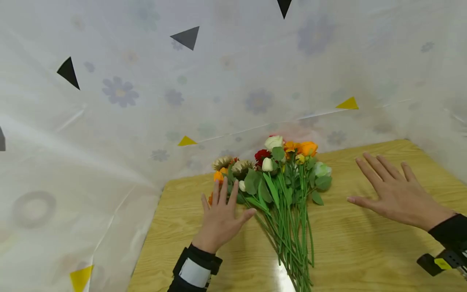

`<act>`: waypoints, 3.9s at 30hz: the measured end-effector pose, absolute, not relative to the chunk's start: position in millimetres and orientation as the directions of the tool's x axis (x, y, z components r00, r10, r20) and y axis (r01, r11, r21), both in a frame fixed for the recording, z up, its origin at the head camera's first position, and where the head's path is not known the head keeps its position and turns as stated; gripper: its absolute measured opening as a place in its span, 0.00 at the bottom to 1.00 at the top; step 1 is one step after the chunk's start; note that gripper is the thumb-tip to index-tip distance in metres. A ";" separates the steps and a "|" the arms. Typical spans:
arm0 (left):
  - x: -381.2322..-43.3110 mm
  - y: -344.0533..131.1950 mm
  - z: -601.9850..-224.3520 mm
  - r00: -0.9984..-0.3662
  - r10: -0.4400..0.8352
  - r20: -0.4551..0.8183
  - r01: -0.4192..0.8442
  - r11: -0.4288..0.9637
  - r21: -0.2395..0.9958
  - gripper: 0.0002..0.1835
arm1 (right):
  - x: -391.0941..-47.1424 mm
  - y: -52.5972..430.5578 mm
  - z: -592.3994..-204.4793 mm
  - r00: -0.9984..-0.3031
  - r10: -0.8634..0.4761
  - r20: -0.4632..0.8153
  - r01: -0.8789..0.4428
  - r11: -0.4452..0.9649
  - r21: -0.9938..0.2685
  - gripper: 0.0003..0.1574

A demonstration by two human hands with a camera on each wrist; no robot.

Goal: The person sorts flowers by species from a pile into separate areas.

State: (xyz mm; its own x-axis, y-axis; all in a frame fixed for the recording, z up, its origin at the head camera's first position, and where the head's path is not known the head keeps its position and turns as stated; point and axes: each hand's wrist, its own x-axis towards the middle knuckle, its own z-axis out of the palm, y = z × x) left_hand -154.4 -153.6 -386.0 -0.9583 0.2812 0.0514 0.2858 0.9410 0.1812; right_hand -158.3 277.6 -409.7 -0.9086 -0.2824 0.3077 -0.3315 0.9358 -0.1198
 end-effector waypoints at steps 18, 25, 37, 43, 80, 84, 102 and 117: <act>-166.9 2.7 -438.7 -0.904 0.335 -0.265 0.395 0.892 -0.220 0.50 | -145.0 290.7 -425.8 -0.963 -0.264 0.055 -0.268 0.959 -0.087 0.59; -170.7 -2.4 -446.2 -0.919 0.243 -0.310 0.303 0.939 -0.162 0.50 | -144.2 295.2 -436.0 -0.964 -0.261 0.051 -0.265 0.962 -0.069 0.60; -164.0 -30.8 -457.5 -0.959 0.256 -0.120 0.274 0.949 -0.159 0.43 | -145.6 291.5 -438.4 -0.959 -0.280 0.034 -0.282 0.953 -0.107 0.60; -157.7 -62.6 -464.2 -0.971 0.233 -0.054 0.239 0.962 -0.134 0.45 | -138.1 300.6 -438.9 -0.964 -0.264 0.041 -0.267 0.956 -0.120 0.60; -137.2 -112.4 -459.3 -0.961 0.275 0.033 0.273 0.961 -0.054 0.27 | -80.3 461.0 -463.8 -0.976 -0.202 0.082 -0.212 0.968 -0.136 0.56; -132.6 -96.3 -460.4 -0.957 0.271 0.101 0.258 0.958 -0.123 0.31 | -84.3 462.4 -468.5 -0.970 -0.217 0.113 -0.234 0.958 -0.167 0.53; -116.6 -75.1 -432.9 -0.948 0.224 0.225 0.206 0.973 -0.100 0.21 | -90.5 440.1 -464.8 -0.966 -0.232 0.114 -0.258 0.899 -0.354 0.39; -116.4 -30.9 -385.5 -0.973 0.231 -0.001 0.155 0.655 0.739 0.08 | -87.8 400.8 -457.1 -0.933 -0.349 0.088 -0.329 0.726 -0.605 0.30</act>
